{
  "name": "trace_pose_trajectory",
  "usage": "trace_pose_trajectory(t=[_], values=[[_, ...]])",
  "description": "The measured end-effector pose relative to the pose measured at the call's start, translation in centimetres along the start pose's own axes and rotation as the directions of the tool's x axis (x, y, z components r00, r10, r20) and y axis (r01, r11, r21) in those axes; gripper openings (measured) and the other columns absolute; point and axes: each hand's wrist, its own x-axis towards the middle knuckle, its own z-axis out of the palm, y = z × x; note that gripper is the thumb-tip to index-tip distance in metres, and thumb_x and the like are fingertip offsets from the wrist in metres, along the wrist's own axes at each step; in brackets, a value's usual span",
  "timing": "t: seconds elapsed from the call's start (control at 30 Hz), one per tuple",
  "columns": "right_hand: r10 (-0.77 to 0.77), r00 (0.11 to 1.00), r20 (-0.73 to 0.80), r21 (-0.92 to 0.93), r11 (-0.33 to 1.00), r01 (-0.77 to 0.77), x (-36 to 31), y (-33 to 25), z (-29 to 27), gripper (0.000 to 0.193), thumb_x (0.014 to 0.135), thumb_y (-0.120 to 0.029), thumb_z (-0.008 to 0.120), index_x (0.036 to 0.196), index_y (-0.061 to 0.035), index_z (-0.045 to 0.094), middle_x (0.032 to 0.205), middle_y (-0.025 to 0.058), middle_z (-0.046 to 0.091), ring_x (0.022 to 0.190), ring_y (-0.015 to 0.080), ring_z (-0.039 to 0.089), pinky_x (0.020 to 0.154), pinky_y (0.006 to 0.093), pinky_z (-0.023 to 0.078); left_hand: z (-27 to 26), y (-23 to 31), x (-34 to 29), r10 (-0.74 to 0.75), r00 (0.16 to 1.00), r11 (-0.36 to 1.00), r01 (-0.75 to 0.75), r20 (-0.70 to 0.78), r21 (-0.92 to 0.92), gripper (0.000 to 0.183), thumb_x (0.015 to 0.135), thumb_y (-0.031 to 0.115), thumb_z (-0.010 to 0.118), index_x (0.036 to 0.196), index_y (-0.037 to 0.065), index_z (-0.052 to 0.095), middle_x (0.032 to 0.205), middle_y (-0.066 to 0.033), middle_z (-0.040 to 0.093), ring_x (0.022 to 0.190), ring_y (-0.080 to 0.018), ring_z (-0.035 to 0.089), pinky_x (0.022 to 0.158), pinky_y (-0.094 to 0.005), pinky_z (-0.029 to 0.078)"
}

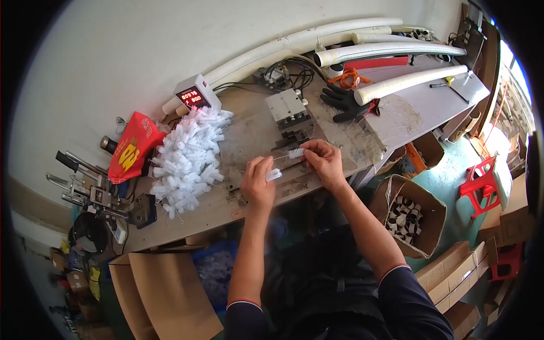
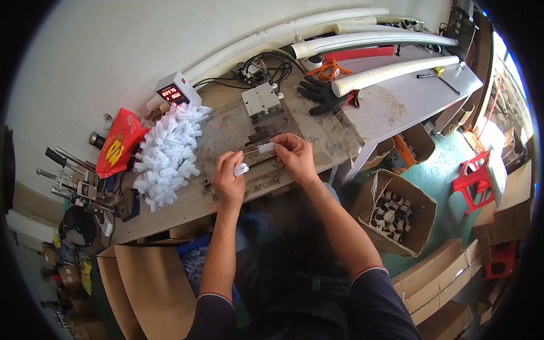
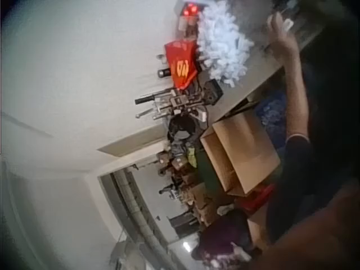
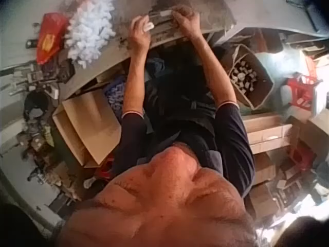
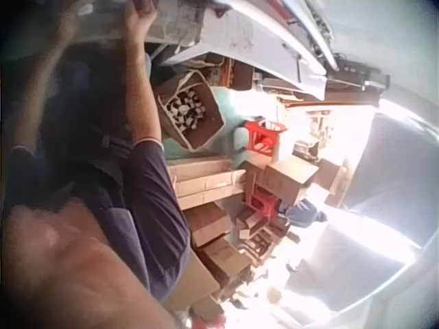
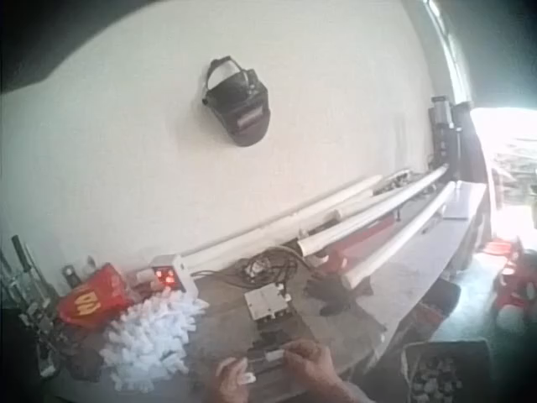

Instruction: Assembling and pressing small white plastic components using a workbench jig in a factory setting.

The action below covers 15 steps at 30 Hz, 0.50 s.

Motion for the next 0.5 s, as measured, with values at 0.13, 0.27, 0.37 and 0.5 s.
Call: trace_pose_trajectory(t=[0.13,0.27,0.37,0.5], values=[[0.02,0.999,0.038,0.078,0.997,-0.023,0.1,0.3,0.2,0.013,0.095,-0.003,0.065,0.105,0.0,0.071,0.083,0.0041,0.071,0.065,0.0062,0.06,0.057,0.0218,0.047,-0.6,0.3,0.2,0.029,0.999,0.999,-0.029,0.014,0.034,0.024,0.083,-0.006,0.073,0.103,0.008,0.072,0.1,-0.0102,0.068,0.084,-0.0312,0.07,0.07,-0.0399,0.056],[-0.015,0.999,0.032,0.078,0.997,0.012,0.4,0.8,-0.2,0.012,0.093,-0.001,0.066,0.104,-0.0009,0.071,0.084,0.0045,0.072,0.065,0.0071,0.061,0.058,0.0221,0.048,-0.9,0.0,0.2,0.065,0.983,0.996,-0.075,0.17,0.055,0.051,0.065,-0.009,0.067,0.112,0.011,0.066,0.105,-0.0097,0.062,0.098,-0.033,0.065,0.077,-0.0445,0.055],[-0.006,0.999,0.039,0.072,0.997,0.003,0.2,0.7,-0.9,0.011,0.093,-0.002,0.066,0.102,-0.0005,0.071,0.083,0.0041,0.071,0.064,0.0064,0.06,0.057,0.021,0.047,-0.6,1.0,0.7,0.03,0.98,0.994,-0.05,0.198,0.097,0.042,0.068,-0.009,0.065,0.107,0.007,0.067,0.101,-0.0097,0.065,0.1,-0.0325,0.063,0.082,-0.0434,0.053],[-0.003,0.989,0.15,-0.036,0.999,0.009,0.0,0.4,-0.1,0.012,0.093,-0.003,0.067,0.104,-0.0001,0.071,0.082,0.0031,0.071,0.064,0.0058,0.059,0.057,0.0207,0.046,0.0,0.3,0.5,0.18,0.942,0.974,-0.211,0.283,0.081,0.033,0.074,-0.006,0.064,0.106,0.005,0.063,0.098,-0.0096,0.063,0.097,-0.0313,0.063,0.081,-0.043,0.052]])
